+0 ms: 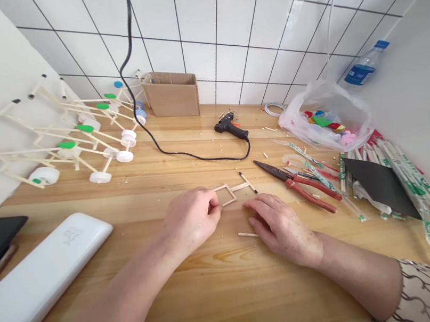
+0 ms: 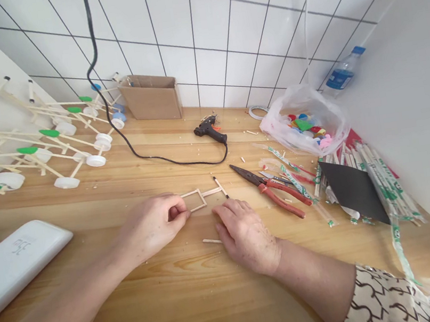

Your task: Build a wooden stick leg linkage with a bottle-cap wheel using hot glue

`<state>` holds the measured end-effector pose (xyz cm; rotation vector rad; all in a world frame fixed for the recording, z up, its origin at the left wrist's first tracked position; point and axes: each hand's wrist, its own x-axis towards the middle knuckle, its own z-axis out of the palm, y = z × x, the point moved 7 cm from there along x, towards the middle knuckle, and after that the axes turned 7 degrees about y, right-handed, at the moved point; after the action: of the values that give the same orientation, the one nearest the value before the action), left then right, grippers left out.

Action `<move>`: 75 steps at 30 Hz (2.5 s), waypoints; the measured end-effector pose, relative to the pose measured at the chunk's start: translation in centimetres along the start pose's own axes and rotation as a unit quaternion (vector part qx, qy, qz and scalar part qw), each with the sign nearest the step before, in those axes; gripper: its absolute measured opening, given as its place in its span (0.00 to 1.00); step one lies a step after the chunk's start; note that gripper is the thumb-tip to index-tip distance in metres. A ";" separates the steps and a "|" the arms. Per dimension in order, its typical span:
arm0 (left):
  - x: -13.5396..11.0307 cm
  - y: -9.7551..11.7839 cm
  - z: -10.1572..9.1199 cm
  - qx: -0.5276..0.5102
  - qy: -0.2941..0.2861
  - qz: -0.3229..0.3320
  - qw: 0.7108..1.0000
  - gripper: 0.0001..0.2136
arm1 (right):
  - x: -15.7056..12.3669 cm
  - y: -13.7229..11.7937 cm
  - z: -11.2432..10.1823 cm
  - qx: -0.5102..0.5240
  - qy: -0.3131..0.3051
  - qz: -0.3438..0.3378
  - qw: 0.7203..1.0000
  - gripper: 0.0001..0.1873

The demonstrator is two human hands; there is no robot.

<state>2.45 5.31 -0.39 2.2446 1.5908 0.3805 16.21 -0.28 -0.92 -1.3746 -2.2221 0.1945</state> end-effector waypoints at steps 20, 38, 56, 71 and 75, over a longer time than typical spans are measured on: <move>0.0 0.1 0.0 -0.007 -0.005 -0.002 1.000 0.08 | 0.1 0.2 -0.4 0.036 0.021 0.011 0.999 0.11; 0.8 -2.6 -1.6 -0.009 0.026 -0.060 0.998 0.08 | 0.7 3.1 -1.6 0.019 0.088 0.030 0.995 0.20; 1.0 -2.6 -0.9 0.008 0.022 -0.043 0.999 0.09 | 0.5 3.1 -1.1 0.026 0.062 0.042 0.997 0.22; 1.0 -2.6 -0.6 0.005 0.035 -0.033 0.999 0.09 | 0.6 3.2 -1.3 0.029 0.067 0.054 0.996 0.20; 0.8 -2.1 -1.4 -0.004 0.075 -0.026 0.997 0.09 | 0.5 3.1 -2.1 0.036 0.093 0.061 0.993 0.18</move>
<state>0.35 6.93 -0.10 2.2083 1.7160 0.5526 19.56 1.32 -0.16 -1.4295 -1.9620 0.1802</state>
